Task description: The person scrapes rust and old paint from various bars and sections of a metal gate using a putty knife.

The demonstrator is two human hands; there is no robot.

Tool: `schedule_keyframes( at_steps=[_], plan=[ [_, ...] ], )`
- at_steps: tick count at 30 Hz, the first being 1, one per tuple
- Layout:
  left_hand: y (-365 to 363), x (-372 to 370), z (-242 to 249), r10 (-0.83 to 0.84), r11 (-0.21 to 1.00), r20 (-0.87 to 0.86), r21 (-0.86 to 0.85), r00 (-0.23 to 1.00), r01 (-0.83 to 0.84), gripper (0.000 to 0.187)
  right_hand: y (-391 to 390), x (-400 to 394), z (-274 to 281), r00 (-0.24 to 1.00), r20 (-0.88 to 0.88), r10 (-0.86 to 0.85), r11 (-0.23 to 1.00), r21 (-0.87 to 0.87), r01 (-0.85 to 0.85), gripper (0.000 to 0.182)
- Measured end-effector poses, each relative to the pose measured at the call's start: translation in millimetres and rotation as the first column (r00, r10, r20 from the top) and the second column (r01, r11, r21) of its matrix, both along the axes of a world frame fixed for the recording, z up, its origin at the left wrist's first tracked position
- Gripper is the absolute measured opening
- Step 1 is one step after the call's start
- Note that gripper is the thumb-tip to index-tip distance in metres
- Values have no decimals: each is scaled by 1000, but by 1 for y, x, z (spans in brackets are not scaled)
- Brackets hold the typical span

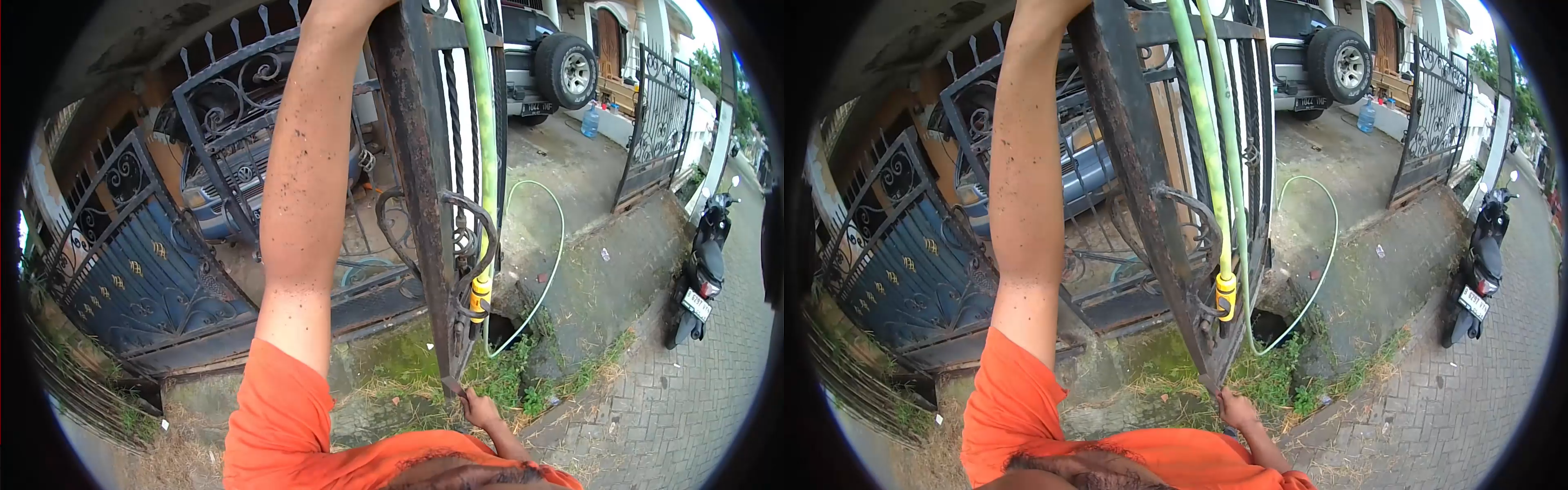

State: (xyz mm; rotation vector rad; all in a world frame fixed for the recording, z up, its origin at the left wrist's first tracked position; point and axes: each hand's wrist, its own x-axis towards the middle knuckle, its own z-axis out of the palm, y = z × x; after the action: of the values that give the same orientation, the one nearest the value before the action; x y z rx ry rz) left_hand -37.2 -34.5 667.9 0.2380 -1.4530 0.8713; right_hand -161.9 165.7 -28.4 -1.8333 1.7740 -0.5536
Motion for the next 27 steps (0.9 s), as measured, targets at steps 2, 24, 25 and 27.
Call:
schedule_keyframes(
  at_steps=[2,24,25,27],
  plan=[
    [10,1,-43,-15,999,20,37,1000,14,60,-2,7,-3,999,13,45,999,-13,-45,24],
    [45,-9,-144,-166,856,-116,476,979,202,64,-22,-2,7,946,7,324,946,8,-324,25],
    [42,-9,-122,-98,891,-99,435,990,132,63,-22,-4,6,947,10,321,947,-1,-321,25],
    [32,-6,-78,43,946,-70,324,997,-18,64,-22,-9,6,952,19,307,952,-6,-307,25]
  ],
)
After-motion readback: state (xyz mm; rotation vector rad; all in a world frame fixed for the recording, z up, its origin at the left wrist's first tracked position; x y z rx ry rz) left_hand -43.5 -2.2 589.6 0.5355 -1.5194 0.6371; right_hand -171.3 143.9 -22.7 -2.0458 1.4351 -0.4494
